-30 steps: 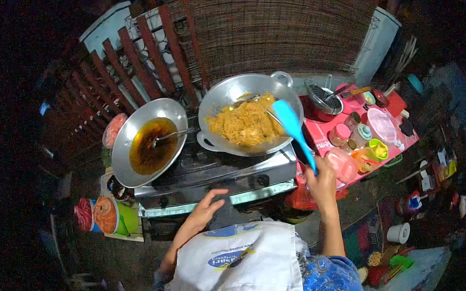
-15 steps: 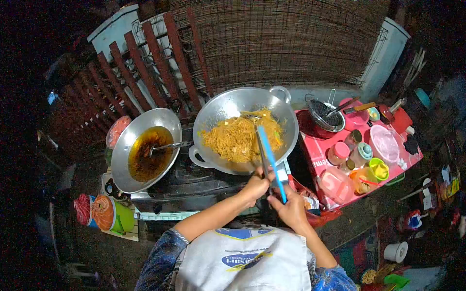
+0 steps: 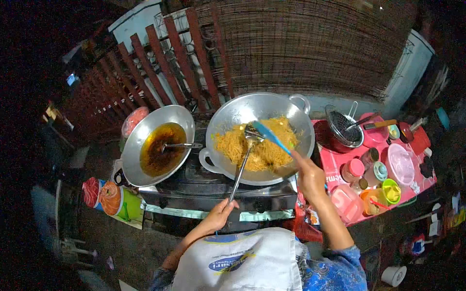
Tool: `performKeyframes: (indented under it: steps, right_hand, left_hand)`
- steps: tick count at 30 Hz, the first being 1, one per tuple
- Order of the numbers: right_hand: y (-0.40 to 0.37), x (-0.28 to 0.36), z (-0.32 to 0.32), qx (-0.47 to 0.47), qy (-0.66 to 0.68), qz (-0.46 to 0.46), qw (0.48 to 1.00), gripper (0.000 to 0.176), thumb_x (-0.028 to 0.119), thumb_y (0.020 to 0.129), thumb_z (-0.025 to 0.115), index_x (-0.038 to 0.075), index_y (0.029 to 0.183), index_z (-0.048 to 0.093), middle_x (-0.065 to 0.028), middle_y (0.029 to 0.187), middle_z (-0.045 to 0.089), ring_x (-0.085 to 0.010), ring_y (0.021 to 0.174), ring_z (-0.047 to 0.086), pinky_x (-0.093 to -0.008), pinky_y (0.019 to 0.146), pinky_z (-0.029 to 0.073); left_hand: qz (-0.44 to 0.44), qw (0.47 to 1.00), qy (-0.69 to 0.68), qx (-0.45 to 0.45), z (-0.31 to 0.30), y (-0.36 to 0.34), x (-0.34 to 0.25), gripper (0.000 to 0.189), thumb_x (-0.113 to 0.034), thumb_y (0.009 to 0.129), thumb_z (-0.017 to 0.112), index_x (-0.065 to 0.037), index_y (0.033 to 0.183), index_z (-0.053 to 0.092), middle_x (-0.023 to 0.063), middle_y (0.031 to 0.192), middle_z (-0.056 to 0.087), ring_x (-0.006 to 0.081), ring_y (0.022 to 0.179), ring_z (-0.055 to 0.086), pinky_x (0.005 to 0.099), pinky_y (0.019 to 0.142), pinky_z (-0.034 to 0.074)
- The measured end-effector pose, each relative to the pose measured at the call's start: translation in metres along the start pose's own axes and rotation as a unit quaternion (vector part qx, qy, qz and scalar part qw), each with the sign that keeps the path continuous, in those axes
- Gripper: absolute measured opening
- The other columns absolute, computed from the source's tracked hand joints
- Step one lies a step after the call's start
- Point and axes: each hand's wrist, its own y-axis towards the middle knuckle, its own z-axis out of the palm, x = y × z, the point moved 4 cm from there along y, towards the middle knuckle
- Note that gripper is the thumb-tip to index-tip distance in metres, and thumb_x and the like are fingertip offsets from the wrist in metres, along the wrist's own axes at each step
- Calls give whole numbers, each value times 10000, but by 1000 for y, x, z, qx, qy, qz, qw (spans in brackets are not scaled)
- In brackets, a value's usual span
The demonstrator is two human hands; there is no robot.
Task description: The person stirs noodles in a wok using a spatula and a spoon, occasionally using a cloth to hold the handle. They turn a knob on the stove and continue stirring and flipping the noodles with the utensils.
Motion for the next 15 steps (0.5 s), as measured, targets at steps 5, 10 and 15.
performKeyframes:
  steps: [5,10,15]
  right_hand:
    - [26,-2,49,125,-173,-46,976,564,-12,713,472,219,1227,486,-86,739,560,-281,637,591,-378,549,487]
    - [56,-21,48,101,-149,-35,983,550,7,703,486,229,1206,514,-106,775,587,-268,628,606,-381,542,494]
    - [55,-16,64,132,-133,-49,981,552,-8,691,486,234,1185,532,-131,805,585,-301,662,603,-406,586,494]
  left_hand:
    - [7,1000,28,-9,5,2,26,300,-297,935,391,-37,920,539,78,771,548,151,732,503,297,682,414]
    - [51,998,20,-36,7,3,28,283,-296,923,420,-38,911,535,109,784,560,198,742,536,317,697,424]
    - [0,1000,11,-30,7,5,33,283,-289,924,426,-30,886,534,89,770,541,176,741,513,307,707,420]
